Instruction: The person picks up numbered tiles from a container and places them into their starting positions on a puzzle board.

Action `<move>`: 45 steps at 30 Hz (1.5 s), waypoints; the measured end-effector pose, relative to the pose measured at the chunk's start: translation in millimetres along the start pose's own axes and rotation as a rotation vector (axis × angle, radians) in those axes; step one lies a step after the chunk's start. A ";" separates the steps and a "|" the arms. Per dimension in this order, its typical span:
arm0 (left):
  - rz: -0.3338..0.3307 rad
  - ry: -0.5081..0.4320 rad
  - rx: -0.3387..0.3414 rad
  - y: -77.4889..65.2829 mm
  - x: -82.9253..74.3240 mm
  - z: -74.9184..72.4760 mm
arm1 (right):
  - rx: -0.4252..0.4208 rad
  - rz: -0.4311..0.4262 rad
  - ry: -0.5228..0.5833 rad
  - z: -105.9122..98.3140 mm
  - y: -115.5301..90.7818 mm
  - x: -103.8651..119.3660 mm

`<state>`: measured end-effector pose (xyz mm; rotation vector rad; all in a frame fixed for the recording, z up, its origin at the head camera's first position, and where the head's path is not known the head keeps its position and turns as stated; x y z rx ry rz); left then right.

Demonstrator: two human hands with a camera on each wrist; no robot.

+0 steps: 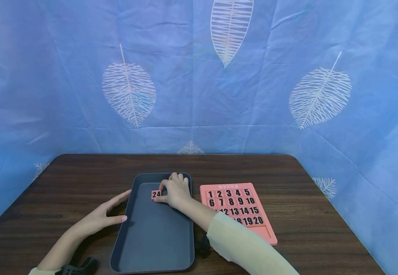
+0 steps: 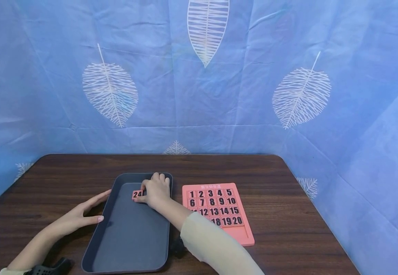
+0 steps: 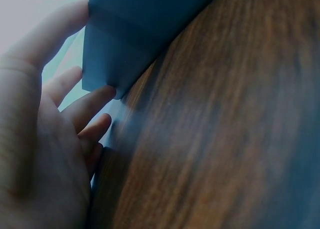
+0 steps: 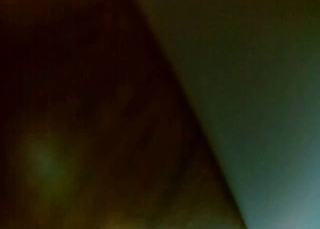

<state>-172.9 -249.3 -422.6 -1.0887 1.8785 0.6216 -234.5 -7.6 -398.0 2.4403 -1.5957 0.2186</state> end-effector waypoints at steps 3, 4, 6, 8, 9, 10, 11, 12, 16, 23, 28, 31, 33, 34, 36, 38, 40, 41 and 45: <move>0.003 -0.004 0.003 -0.1 0.7 0.7 | -0.017 -0.019 -0.007 -2.3 -1.8 -0.3; 0.006 -0.005 0.002 -0.2 0.8 0.7 | -0.023 -0.028 -0.007 -3.5 -2.6 -0.3; 0.009 -0.005 0.002 -0.3 1.1 0.7 | -0.029 -0.046 -0.005 -6.0 -4.4 -0.1; 0.008 -0.004 0.001 -0.4 1.1 0.8 | -0.036 -0.067 0.002 -9.0 -6.1 0.0; 0.006 -0.004 0.001 -0.5 1.1 0.8 | -0.041 -0.078 0.008 -11.1 -7.1 0.1; 0.004 -0.002 -0.001 -0.5 1.0 0.9 | -0.048 -0.089 0.011 -13.2 -8.0 0.2; 0.003 0.000 -0.001 -0.4 0.9 1.1 | -0.056 -0.099 0.015 -15.8 -9.1 0.3; 0.001 0.001 -0.002 -0.3 0.7 1.2 | -0.067 -0.109 0.019 -18.7 -10.2 0.4; 0.010 0.005 -0.007 0.1 0.0 1.2 | -0.099 -0.135 0.032 -31.0 -15.0 -0.5; 0.024 0.005 -0.008 0.3 0.8 0.3 | -0.137 -0.194 0.057 -52.1 -27.1 -4.8; 0.026 0.009 -0.012 -0.7 -0.1 0.7 | -0.156 -0.223 0.080 -65.7 -40.0 -10.1; 0.027 0.017 -0.009 -1.5 -0.9 1.0 | -0.171 -0.238 0.101 -73.1 -49.2 -15.6; 0.030 0.014 -0.004 -1.9 -1.1 0.9 | -0.183 -0.248 0.111 -77.2 -55.7 -20.4; 0.032 0.011 0.001 -2.1 -1.1 0.8 | -0.190 -0.253 0.120 -79.1 -59.0 -22.9; 0.036 0.002 0.009 -2.3 -0.7 0.5 | -0.203 -0.267 0.131 -82.6 -65.9 -28.4; 0.041 -0.003 0.015 -2.4 -0.5 0.3 | -0.219 -0.281 0.144 -85.8 -72.9 -34.5; 0.042 -0.003 0.017 -2.4 -0.7 0.2 | -0.234 -0.292 0.153 -89.1 -80.0 -40.8; 0.041 -0.003 0.016 -2.4 -0.8 0.1 | -0.243 -0.295 0.156 -90.7 -83.5 -44.3; 0.040 0.003 0.012 -2.3 -2.0 0.2 | -0.261 -0.292 0.157 -97.3 -96.7 -58.9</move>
Point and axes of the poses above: each hand's wrist, its own y-axis towards the middle knuckle, its own z-axis out of the palm, x = y × z, the point moved 2 cm from there along y, towards the middle knuckle, and after that the axes turned 3 degrees about x, right-handed, at the moved point
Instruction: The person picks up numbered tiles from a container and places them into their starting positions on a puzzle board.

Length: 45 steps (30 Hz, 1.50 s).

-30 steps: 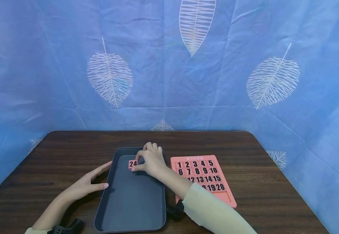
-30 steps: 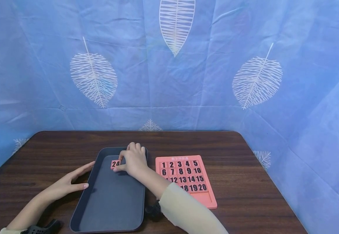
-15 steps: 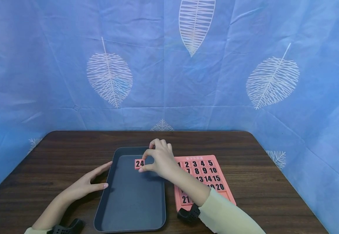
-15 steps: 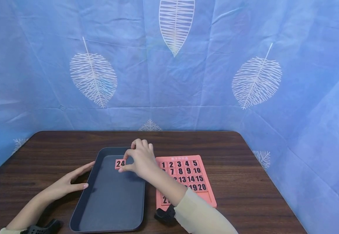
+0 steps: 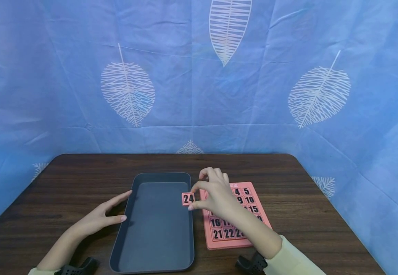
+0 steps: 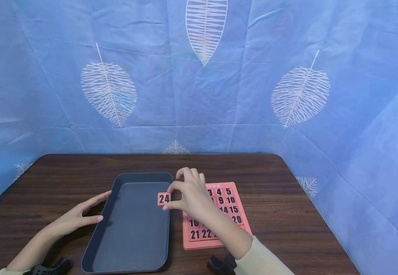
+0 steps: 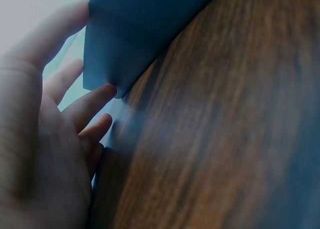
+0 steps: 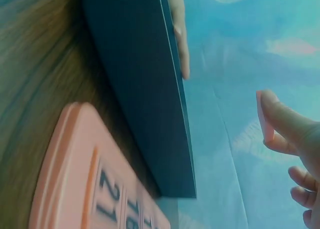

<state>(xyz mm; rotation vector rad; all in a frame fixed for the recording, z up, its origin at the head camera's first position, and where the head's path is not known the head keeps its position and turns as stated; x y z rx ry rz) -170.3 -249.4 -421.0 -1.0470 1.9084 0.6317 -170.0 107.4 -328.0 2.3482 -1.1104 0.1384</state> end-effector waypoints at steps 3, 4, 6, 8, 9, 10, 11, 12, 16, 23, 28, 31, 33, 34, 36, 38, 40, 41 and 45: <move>0.001 -0.002 0.000 -0.2 0.4 -0.2 | -0.007 0.010 -0.002 -6.9 -10.0 -8.6; 0.002 -0.003 0.001 -0.2 0.7 -0.2 | -0.008 0.015 -0.003 -8.7 -13.4 -11.7; 0.003 -0.008 0.004 -0.2 1.4 -0.3 | -0.005 0.029 0.003 -12.1 -20.2 -17.4; 0.003 -0.011 0.005 -0.1 1.7 -0.1 | -0.002 0.034 0.005 -15.3 -26.9 -23.0; 0.003 -0.011 0.005 -0.1 1.6 0.0 | 0.002 0.043 0.008 -16.7 -30.3 -25.8; 0.003 -0.011 0.005 -0.1 1.3 0.0 | 0.007 0.047 0.010 -17.9 -33.7 -28.9; 0.004 -0.008 0.003 -0.1 1.1 0.1 | 0.012 0.051 0.010 -19.1 -37.2 -31.9; 0.004 -0.004 0.001 -0.1 0.7 0.2 | 0.015 0.052 0.010 -20.1 -41.0 -35.1; 0.004 -0.002 0.002 -0.5 0.0 0.5 | 0.028 0.061 -0.005 -22.6 -57.5 -48.3; 0.001 0.006 -0.002 -0.3 0.2 0.3 | 0.032 0.071 -0.018 -22.5 -85.0 -68.1; 0.003 -0.002 0.001 0.1 1.5 -0.1 | 0.025 0.072 -0.013 -22.2 -100.7 -78.3; 0.003 -0.011 0.007 0.5 2.4 -0.1 | 0.017 0.074 0.004 -24.0 -109.0 -83.8; 0.003 -0.018 0.010 0.5 2.8 0.1 | 0.018 0.082 0.016 -25.6 -114.1 -87.2; 0.003 -0.022 0.012 0.5 2.9 0.2 | 0.018 0.085 0.019 -26.5 -116.4 -89.0; 0.001 -0.029 0.013 0.6 2.9 0.3 | 0.023 0.094 0.016 -28.0 -120.8 -91.9; -0.003 -0.033 0.014 0.8 2.8 0.5 | 0.030 0.106 0.019 -29.0 -124.6 -94.1; -0.009 -0.034 0.013 1.0 2.9 0.5 | 0.040 0.117 0.026 -29.7 -128.2 -95.6; -0.010 -0.034 0.012 1.0 2.9 0.6 | 0.046 0.123 0.031 -29.7 -129.8 -96.2; -0.012 -0.026 0.010 0.8 3.2 0.4 | 0.072 0.139 0.053 -29.4 -134.8 -98.0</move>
Point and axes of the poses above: each hand's wrist, its own y-axis towards the middle knuckle, its own z-axis out of the palm, x = y × z, the point moved 2 cm from there along y, towards the middle knuckle, and after that the axes turned 3 degrees about x, right-handed, at the moved point
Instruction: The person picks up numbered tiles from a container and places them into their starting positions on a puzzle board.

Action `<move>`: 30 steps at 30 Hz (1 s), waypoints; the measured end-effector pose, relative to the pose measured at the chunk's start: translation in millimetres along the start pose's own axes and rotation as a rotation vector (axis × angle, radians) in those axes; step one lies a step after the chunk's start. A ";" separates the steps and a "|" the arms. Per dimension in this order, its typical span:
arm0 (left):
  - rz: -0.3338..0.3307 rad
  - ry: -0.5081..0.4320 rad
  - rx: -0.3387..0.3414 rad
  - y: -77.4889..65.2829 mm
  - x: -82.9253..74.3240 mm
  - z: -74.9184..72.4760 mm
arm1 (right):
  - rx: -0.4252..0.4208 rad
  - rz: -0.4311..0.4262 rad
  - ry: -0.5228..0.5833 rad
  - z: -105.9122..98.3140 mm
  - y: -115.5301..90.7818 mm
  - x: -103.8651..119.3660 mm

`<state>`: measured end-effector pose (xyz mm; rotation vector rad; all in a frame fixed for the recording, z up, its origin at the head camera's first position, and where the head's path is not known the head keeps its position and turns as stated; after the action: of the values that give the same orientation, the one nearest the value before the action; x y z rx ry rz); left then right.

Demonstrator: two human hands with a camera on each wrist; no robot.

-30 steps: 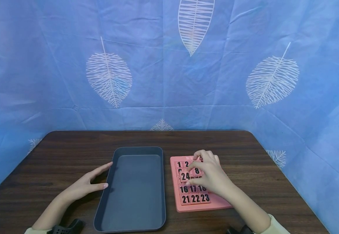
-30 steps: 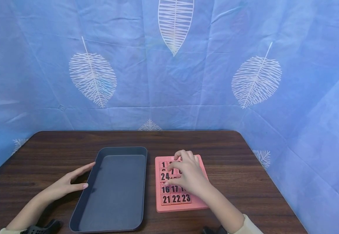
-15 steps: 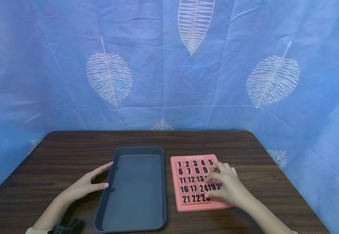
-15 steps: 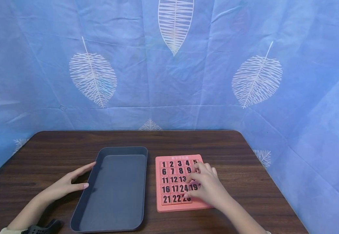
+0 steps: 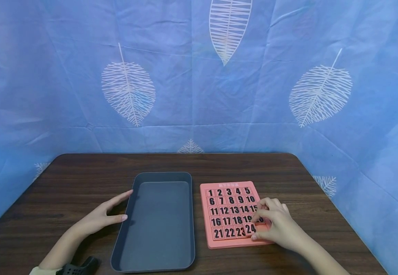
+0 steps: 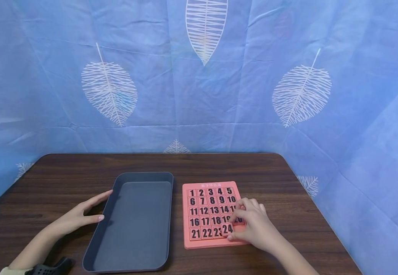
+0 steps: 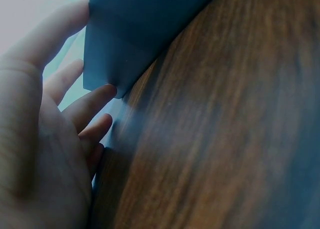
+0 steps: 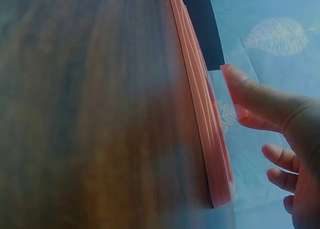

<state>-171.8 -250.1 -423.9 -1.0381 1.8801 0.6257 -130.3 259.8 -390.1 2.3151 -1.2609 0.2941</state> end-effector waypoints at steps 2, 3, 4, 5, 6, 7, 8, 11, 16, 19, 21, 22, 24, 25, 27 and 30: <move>0.002 -0.001 0.001 0.1 0.2 0.1 | 0.009 0.008 -0.002 0.3 -1.7 -1.7; 0.002 -0.001 0.001 0.2 0.4 0.2 | 0.014 0.013 -0.004 0.4 -2.5 -2.5; 0.001 -0.002 0.003 0.3 0.5 0.2 | 0.021 0.022 -0.007 0.6 -3.3 -3.4; 0.001 0.000 0.002 0.4 0.6 0.2 | 0.028 0.031 -0.013 0.8 -3.9 -4.3; 0.000 0.002 0.003 0.6 0.6 0.1 | 0.038 0.041 -0.017 0.9 -4.4 -5.2; -0.001 0.002 0.003 0.7 0.6 0.0 | 0.046 0.052 -0.024 0.8 -4.8 -5.9; -0.001 0.004 0.002 0.9 0.6 -0.2 | 0.056 0.064 -0.023 0.8 -5.1 -6.6; 0.001 0.010 -0.001 1.4 0.3 -0.2 | 0.075 0.092 -0.027 0.4 -5.8 -7.9; 0.004 0.011 -0.008 1.4 -0.9 0.1 | 0.075 0.088 -0.029 1.0 -6.1 -7.6; 0.005 0.012 -0.009 1.0 -2.1 0.8 | 0.072 0.081 -0.036 2.0 -6.5 -7.1; 0.007 0.009 -0.009 0.8 -2.7 1.4 | 0.072 0.080 -0.034 2.5 -6.8 -7.0; 0.009 0.009 -0.010 0.8 -2.9 1.7 | 0.074 0.082 -0.031 2.6 -7.0 -7.0; 0.010 0.012 -0.011 0.9 -2.8 1.8 | 0.074 0.077 -0.017 3.0 -7.5 -6.7; 0.009 0.013 -0.012 0.9 -2.7 1.6 | 0.073 0.071 -0.009 3.3 -7.7 -6.6; 0.010 0.015 -0.013 0.9 -2.6 1.4 | 0.070 0.061 0.012 4.1 -7.9 -6.7; 0.007 0.018 -0.013 0.8 -2.9 1.2 | 0.065 0.053 0.037 6.1 -8.0 -7.6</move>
<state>-171.2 -247.6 -422.0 -1.0494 1.8987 0.6353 -128.1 265.9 -400.9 2.3221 -1.3141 0.4004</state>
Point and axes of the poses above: each hand's wrist, its own y-axis towards the middle knuckle, its own z-axis out of the palm, x = y × z, the point moved 2 cm from there along y, towards the middle knuckle, and after that the axes turned 3 degrees about x, right-handed, at the moved point
